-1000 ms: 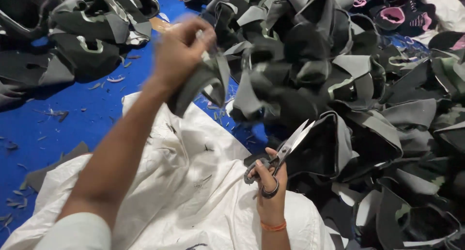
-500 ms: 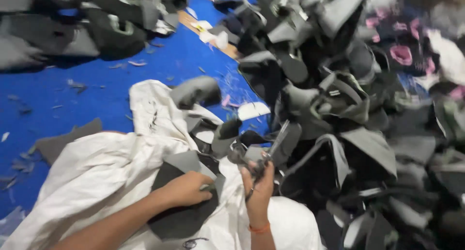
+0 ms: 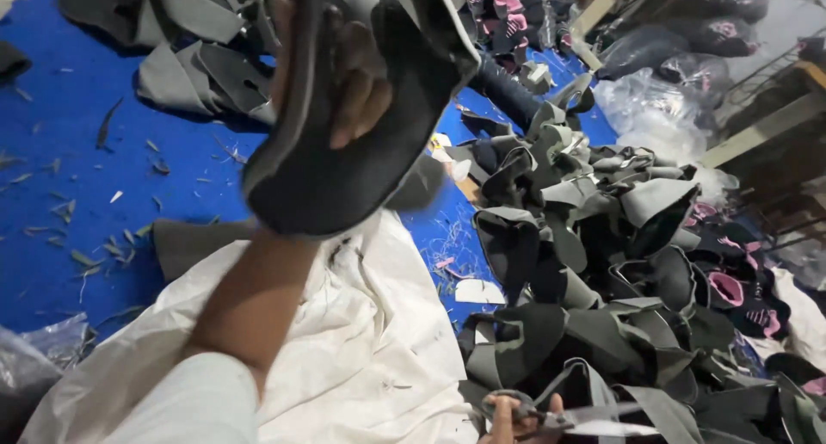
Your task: Trimming excess material from shoe uppers using scissors.
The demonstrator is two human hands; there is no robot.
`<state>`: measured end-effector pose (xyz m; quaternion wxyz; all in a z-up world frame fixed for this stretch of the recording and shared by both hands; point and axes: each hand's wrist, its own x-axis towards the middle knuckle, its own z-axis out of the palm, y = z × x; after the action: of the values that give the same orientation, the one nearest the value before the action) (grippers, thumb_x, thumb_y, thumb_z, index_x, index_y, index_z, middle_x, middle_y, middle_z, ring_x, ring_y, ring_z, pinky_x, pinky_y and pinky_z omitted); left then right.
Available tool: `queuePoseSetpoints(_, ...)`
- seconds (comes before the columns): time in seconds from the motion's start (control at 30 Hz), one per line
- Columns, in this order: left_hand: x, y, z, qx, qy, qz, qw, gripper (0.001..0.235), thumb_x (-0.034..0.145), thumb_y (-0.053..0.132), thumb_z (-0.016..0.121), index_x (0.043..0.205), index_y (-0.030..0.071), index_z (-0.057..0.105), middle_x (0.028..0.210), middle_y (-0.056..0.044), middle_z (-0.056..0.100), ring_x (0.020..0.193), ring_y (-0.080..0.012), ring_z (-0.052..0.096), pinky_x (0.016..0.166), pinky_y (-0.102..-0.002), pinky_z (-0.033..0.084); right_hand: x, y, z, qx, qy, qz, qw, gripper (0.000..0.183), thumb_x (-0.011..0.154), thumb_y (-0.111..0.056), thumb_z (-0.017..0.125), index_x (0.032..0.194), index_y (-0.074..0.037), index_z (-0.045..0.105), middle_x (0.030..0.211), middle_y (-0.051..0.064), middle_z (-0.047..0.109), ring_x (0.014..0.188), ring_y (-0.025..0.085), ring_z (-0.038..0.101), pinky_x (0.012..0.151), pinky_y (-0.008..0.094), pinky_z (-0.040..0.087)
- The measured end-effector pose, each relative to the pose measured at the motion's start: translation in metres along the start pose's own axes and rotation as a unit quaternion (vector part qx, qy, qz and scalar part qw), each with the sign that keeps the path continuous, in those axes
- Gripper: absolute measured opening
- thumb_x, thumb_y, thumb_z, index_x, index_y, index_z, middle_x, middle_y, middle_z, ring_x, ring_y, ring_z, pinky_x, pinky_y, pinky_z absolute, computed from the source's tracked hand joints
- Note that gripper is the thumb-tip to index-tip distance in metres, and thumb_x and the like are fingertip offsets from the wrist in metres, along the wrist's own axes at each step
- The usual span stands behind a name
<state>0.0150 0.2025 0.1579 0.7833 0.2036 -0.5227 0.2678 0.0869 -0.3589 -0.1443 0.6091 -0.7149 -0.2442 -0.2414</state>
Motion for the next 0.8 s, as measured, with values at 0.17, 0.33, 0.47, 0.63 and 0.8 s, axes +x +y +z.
queuePoseSetpoints(0.17, -0.044, -0.016, 0.049, 0.184, 0.391, -0.188, 0.882, 0.030, 0.103, 0.041, 0.058, 0.102, 0.012, 0.064, 0.076, 0.001, 0.064, 0.061, -0.0106, 0.060, 0.055, -0.026, 0.048, 0.026, -0.092, 0.098, 0.045, 0.036, 0.118, 0.991, 0.078, 0.088, 0.001, 0.067, 0.157, 0.002, 0.031, 0.082, 0.014, 0.066, 0.071, 0.017, 0.067, 0.076, 0.033, 0.058)
queuePoseSetpoints(0.33, -0.155, -0.082, -0.010, 0.162, 0.470, -0.277, 0.822, 0.023, 0.099, 0.028, 0.066, 0.105, 0.006, 0.070, 0.091, -0.001, 0.072, 0.077, -0.0096, 0.069, 0.071, -0.026, 0.056, 0.016, -0.121, 0.099, -0.018, -0.006, 0.122, 0.992, 0.079, 0.081, 0.007, 0.072, 0.152, 0.005, 0.038, 0.081, 0.013, 0.066, 0.071, 0.017, 0.064, 0.077, 0.032, 0.056)
queuePoseSetpoints(0.47, -0.239, -0.162, -0.026, 0.297, 0.328, -0.364, 0.820, 0.026, 0.104, 0.029, 0.064, 0.109, 0.003, 0.068, 0.094, -0.002, 0.069, 0.081, -0.0138, 0.063, 0.073, -0.031, 0.052, 0.015, -0.151, 0.109, 0.034, -0.054, 0.161, 0.985, 0.075, 0.083, 0.006, 0.073, 0.149, 0.006, 0.039, 0.091, 0.010, 0.065, 0.079, 0.016, 0.062, 0.078, 0.032, 0.054)
queuePoseSetpoints(0.63, -0.236, -0.172, 0.030, 0.442, 0.224, -0.493, 0.715, 0.046, 0.099, 0.027, 0.063, 0.142, 0.012, 0.054, 0.098, -0.005, 0.070, 0.089, -0.0170, 0.066, 0.083, -0.035, 0.053, 0.013, -0.153, 0.118, 0.067, -0.125, 0.203, 0.969, 0.068, 0.083, 0.001, 0.074, 0.143, 0.006, 0.042, 0.091, 0.010, 0.065, 0.076, 0.017, 0.063, 0.072, 0.033, 0.055)
queuePoseSetpoints(0.8, -0.265, -0.178, 0.005, 0.491, 0.369, -0.511, 0.602, 0.037, 0.080, 0.013, 0.079, 0.117, 0.008, 0.072, 0.091, -0.007, 0.068, 0.075, -0.0190, 0.068, 0.068, -0.036, 0.057, 0.011, -0.158, 0.118, 0.190, -0.271, 0.352, 0.875, 0.059, 0.093, -0.015, 0.072, 0.141, 0.006, 0.044, 0.081, 0.014, 0.064, 0.068, 0.019, 0.060, 0.062, 0.033, 0.051)
